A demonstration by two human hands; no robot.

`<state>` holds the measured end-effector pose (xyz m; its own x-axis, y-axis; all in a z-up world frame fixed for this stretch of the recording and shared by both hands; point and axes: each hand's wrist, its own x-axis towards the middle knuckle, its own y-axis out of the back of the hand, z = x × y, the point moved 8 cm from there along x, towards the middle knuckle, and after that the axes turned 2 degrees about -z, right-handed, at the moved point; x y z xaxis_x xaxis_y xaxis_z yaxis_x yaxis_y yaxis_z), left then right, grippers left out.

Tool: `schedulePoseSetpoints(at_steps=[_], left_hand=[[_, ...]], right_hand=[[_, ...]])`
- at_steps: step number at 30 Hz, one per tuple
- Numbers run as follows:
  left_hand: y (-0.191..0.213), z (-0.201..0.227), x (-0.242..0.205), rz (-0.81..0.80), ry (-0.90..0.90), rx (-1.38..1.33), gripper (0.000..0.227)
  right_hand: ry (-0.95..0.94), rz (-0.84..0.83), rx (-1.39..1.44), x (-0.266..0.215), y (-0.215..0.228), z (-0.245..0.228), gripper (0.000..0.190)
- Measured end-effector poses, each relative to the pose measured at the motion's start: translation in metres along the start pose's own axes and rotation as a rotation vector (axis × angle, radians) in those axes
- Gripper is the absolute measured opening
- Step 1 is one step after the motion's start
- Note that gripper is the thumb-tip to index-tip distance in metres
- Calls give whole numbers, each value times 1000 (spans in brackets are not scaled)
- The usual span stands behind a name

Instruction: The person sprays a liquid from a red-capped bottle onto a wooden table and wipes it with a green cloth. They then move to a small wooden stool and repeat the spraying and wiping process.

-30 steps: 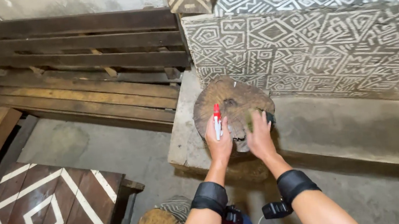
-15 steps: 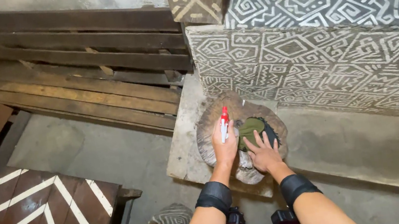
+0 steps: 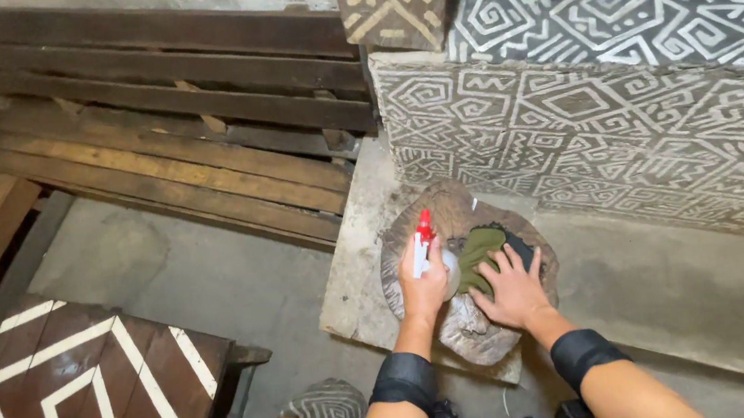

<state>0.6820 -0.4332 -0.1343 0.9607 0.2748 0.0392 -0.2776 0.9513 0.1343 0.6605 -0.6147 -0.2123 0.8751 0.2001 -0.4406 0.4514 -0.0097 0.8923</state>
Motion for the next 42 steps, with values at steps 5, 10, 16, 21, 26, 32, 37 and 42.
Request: schedulePoseSetpoints(at_steps=[5,10,16,21,26,32,37,42], left_hand=[[2,15,5,109,-202,58,22],[-4,-3,13,174,-23,-5,27],[-2,-27,18,194,111,-93,20],[1,-14,12,171,88,-43,20],[10,29,0,164,-81,78,19],[22,39,-20,83,-138,314,15],[22,35,-25,84,-148,400,15],[14,-2,-22,7,234,537,25]], right_hand=[[127,277,75,37,-25,14,63],[246,349,84,45,-20,15,69],[193,162,0,57,-16,15,78],[113,-77,30,53,-4,10,107],[64,-181,21,62,-6,10,110],[17,-194,68,62,-14,13,113],[19,-175,82,67,-22,15,117],[28,-169,88,70,-24,18,118]])
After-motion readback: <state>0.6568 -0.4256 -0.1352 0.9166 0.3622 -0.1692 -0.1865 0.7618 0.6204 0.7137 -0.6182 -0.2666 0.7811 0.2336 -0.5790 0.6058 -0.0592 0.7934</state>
